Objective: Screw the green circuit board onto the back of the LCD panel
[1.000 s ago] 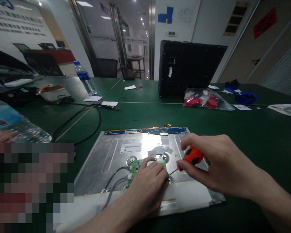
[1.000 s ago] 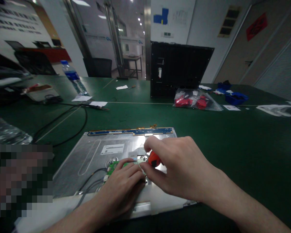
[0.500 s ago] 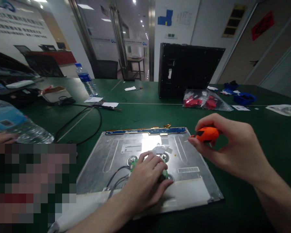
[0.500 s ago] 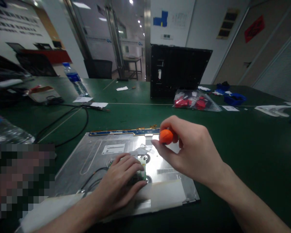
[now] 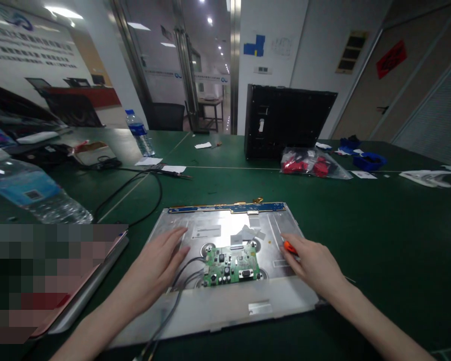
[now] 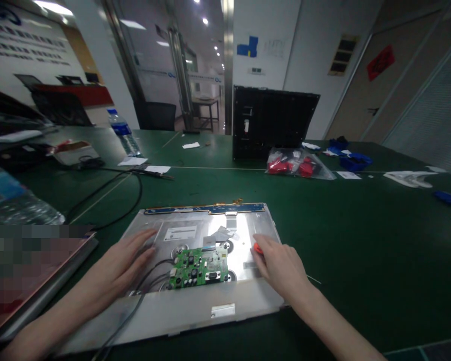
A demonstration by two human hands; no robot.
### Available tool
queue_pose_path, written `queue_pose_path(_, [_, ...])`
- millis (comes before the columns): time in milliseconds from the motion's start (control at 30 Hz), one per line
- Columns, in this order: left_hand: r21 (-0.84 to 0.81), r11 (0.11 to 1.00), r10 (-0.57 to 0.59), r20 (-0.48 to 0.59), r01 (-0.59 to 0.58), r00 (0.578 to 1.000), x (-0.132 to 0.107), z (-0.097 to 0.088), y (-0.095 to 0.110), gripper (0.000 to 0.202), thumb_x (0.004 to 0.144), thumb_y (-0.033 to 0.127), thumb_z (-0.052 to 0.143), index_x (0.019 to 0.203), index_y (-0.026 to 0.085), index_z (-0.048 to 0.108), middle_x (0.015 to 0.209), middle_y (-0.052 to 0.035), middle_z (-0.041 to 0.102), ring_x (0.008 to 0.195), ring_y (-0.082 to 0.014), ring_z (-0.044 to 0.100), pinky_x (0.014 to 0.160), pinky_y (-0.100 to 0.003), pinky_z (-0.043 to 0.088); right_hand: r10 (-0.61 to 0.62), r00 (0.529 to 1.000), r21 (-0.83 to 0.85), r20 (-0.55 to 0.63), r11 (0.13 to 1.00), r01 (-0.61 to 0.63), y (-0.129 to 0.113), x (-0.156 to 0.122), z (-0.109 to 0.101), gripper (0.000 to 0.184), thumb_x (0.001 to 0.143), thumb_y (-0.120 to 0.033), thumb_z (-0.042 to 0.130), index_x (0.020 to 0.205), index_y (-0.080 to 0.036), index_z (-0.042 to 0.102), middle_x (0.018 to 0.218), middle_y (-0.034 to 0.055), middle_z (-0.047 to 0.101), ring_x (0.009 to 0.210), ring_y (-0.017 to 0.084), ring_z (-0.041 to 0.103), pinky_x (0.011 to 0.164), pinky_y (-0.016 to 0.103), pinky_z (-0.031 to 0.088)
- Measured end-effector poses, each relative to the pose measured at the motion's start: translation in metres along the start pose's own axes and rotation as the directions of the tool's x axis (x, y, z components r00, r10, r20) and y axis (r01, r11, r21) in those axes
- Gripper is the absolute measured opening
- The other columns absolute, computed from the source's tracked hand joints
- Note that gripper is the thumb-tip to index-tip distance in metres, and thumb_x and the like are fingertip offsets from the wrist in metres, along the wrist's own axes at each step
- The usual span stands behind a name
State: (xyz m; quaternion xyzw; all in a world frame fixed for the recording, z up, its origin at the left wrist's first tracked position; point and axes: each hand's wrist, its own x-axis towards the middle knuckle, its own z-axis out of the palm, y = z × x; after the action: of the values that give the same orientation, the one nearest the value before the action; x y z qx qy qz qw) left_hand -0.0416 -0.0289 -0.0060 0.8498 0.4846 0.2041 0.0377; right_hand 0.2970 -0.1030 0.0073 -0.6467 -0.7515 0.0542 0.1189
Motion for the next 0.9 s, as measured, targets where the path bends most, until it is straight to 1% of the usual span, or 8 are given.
queue_pose_path(67, [0.058, 0.998, -0.010, 0.058, 0.007, 0.998, -0.019, 0.006, -0.010, 0.060, 0.094, 0.057, 0.026, 0.127, 0.015, 0.053, 0.130, -0.0136, 0.057, 0.120, -0.0298, 0.053, 0.104, -0.046, 0.042, 0.052, 0.996, -0.035, 0.070, 0.998, -0.049, 0.003, -0.011, 0.008, 0.037, 0.094, -0.031, 0.042, 0.125, -0.017, 0.058, 0.127, 0.0137, 0.061, 0.094, 0.025, 0.069, 0.079, 0.044, 0.055])
queue_pose_path(167, [0.131, 0.991, -0.019, 0.135, 0.002, 0.991, -0.038, 0.010, -0.019, 0.063, 0.093, 0.059, 0.028, 0.130, 0.015, 0.054, 0.136, -0.0141, 0.053, 0.125, -0.0325, 0.049, 0.106, -0.050, 0.039, 0.106, 0.987, -0.048, 0.122, 0.994, -0.101, 0.005, -0.020, 0.008, 0.042, 0.095, -0.034, 0.040, 0.131, -0.018, 0.055, 0.135, 0.0121, 0.055, 0.099, 0.026, 0.068, 0.084, 0.047, 0.054])
queue_pose_path(300, [0.215, 0.976, -0.055, 0.165, 0.018, 0.985, -0.048, 0.016, -0.026, 0.062, 0.091, 0.060, 0.034, 0.135, 0.020, 0.052, 0.142, -0.0133, 0.048, 0.131, -0.0366, 0.042, 0.106, -0.055, 0.036, 0.118, 0.985, -0.020, 0.129, 0.993, -0.117, 0.004, -0.021, 0.004, 0.042, 0.094, -0.033, 0.041, 0.130, -0.019, 0.056, 0.134, 0.0101, 0.055, 0.098, 0.024, 0.068, 0.084, 0.045, 0.054])
queue_pose_path(367, [0.256, 0.966, -0.088, 0.160, 0.045, 0.983, -0.047, 0.021, -0.025, 0.060, 0.092, 0.058, 0.034, 0.138, 0.022, 0.049, 0.144, -0.0136, 0.044, 0.132, -0.0410, 0.038, 0.102, -0.063, 0.034, 0.130, 0.984, -0.013, 0.124, 0.991, -0.130, 0.005, -0.021, 0.004, 0.042, 0.093, -0.034, 0.042, 0.130, -0.019, 0.057, 0.131, 0.0101, 0.059, 0.096, 0.024, 0.069, 0.080, 0.042, 0.056])
queue_pose_path(433, [0.271, 0.961, -0.101, 0.166, 0.053, 0.981, -0.045, 0.023, -0.019, 0.058, 0.093, 0.055, 0.033, 0.141, 0.025, 0.044, 0.146, -0.0125, 0.041, 0.133, -0.0431, 0.035, 0.099, -0.068, 0.034, 0.150, 0.982, -0.024, 0.112, 0.989, -0.148, 0.008, -0.022, 0.005, 0.042, 0.093, -0.033, 0.042, 0.129, -0.018, 0.058, 0.126, 0.0115, 0.063, 0.093, 0.023, 0.069, 0.075, 0.039, 0.057])
queue_pose_path(600, [0.220, 0.976, -0.055, 0.265, -0.005, 0.963, -0.031, 0.016, 0.009, 0.061, 0.091, 0.057, 0.038, 0.142, 0.023, 0.043, 0.147, -0.0138, 0.040, 0.131, -0.0408, 0.039, 0.098, -0.061, 0.039, 0.234, 0.970, -0.103, 0.065, 0.969, -0.226, 0.025, -0.028, 0.000, 0.040, 0.091, -0.031, 0.043, 0.124, -0.017, 0.061, 0.106, 0.0140, 0.071, 0.084, 0.024, 0.070, 0.070, 0.037, 0.055])
queue_pose_path(767, [0.137, 0.987, 0.047, 0.260, -0.085, 0.964, -0.018, 0.020, 0.029, 0.064, 0.090, 0.059, 0.042, 0.144, 0.024, 0.040, 0.147, -0.0162, 0.040, 0.131, -0.0405, 0.039, 0.098, -0.061, 0.038, 0.257, 0.966, -0.118, 0.004, 0.960, -0.254, 0.032, -0.020, -0.011, 0.031, 0.091, -0.032, 0.042, 0.103, -0.020, 0.068, 0.090, 0.0107, 0.073, 0.075, 0.022, 0.068, 0.062, 0.031, 0.049])
queue_pose_path(900, [0.013, 0.985, 0.164, 0.221, -0.171, 0.961, -0.011, 0.028, 0.039, 0.062, 0.090, 0.056, 0.045, 0.143, 0.025, 0.040, 0.146, -0.0157, 0.041, 0.129, -0.0366, 0.043, 0.100, -0.058, 0.039, 0.255, 0.966, -0.105, -0.049, 0.960, -0.258, 0.033, -0.004, -0.013, 0.033, 0.093, -0.040, 0.039, 0.090, -0.020, 0.066, 0.087, 0.0081, 0.071, 0.076, 0.021, 0.066, 0.063, 0.028, 0.044])
